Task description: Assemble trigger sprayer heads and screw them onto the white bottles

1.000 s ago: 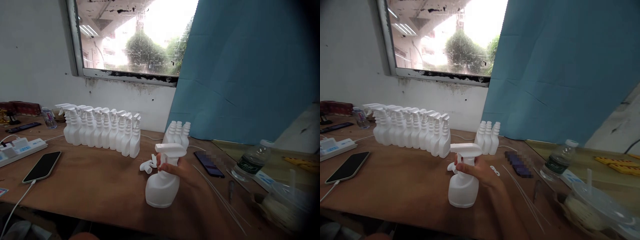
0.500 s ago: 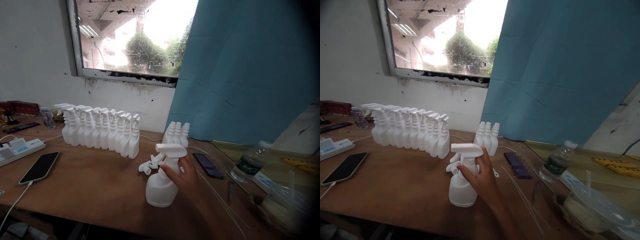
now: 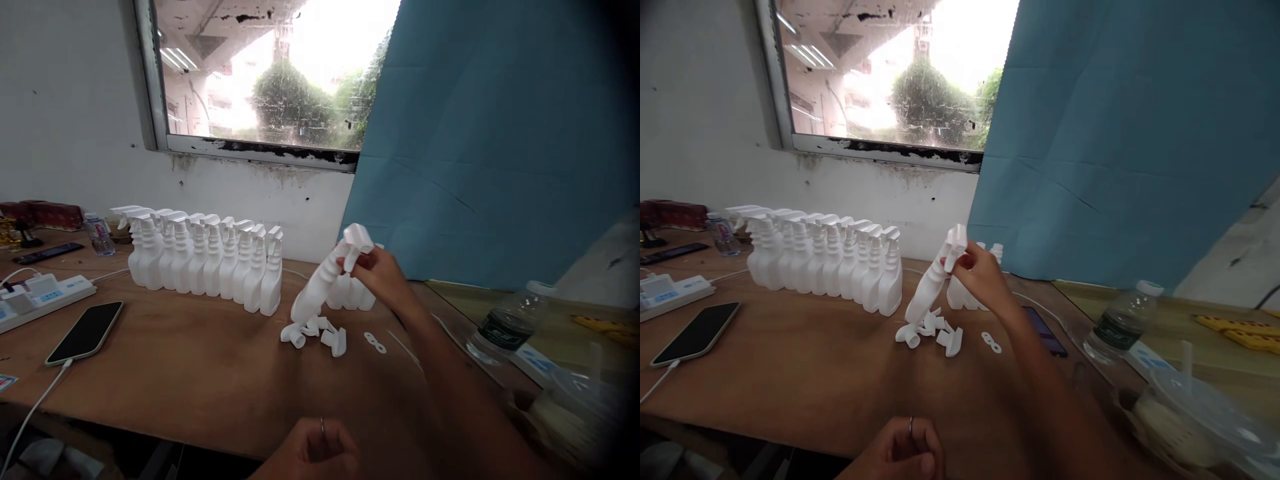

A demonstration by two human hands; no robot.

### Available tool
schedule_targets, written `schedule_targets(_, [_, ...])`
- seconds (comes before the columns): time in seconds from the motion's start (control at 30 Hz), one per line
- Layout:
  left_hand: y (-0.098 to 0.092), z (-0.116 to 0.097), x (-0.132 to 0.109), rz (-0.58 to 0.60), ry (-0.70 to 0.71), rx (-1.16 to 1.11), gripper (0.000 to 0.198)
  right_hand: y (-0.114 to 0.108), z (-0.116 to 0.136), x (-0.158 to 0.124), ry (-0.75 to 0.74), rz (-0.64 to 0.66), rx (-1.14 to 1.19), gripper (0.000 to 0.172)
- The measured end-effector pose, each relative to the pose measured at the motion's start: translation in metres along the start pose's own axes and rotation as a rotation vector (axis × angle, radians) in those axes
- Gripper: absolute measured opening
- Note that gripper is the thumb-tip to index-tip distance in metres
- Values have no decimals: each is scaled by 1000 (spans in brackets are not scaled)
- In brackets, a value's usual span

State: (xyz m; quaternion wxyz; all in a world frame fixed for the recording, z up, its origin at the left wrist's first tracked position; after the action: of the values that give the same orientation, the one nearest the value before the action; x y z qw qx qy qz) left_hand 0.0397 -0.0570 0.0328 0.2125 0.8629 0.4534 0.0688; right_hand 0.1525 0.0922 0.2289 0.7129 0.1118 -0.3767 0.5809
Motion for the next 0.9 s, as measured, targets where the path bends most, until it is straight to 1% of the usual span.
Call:
schedule_targets(0.1, [-15,8,14,-68,52,122,55,32,-17,18,-15,61,-35,30])
schedule_targets(0.2, [-33,14,22,-186,102,283,53,63,-33,30,-3,109,-27,25])
schedule_targets(0.3, [-42,14,25,-284,147,471,50,86,-46,37,18,147,-11,21])
schedule_targets(0.4, [-41,14,25,-287,185,568,44,100,-54,39,22,166,-3,21])
schedule_targets(0.53, [-41,13,23,-275,207,641,37,107,-60,37,19,162,4,26])
schedule_targets(0.6, [-41,2,23,-263,231,734,31,105,-61,33,19,167,2,31])
schedule_targets(0.63, [-39,-8,24,-251,261,813,28,102,-62,31,21,172,-1,34])
schedule_targets(0.7, [-34,-36,27,-208,346,1026,22,90,-64,25,29,177,-19,42])
schedule_targets(0.77, [-29,-67,34,-157,456,1270,19,69,-71,17,47,169,-63,48])
schedule_targets(0.8, [-29,-83,39,-147,513,1368,18,55,-77,11,58,161,-97,48])
schedule_targets(0.87, [-36,-104,50,-136,572,1479,17,24,-92,-5,89,155,-180,43])
schedule_targets(0.9, [-42,-110,55,-135,581,1513,19,8,-101,-15,110,161,-231,38])
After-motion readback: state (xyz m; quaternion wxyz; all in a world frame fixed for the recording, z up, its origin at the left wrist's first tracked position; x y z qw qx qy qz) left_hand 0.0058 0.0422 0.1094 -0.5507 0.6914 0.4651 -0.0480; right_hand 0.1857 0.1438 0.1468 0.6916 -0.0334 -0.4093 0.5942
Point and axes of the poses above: each hand's wrist, its own x-axis towards the middle knuckle, its own y-axis out of the palm, z = x × y, the point moved 8 cm from there along x, towards the middle knuckle, and after that the axes turned 11 degrees about -z, right-handed, at the moved point
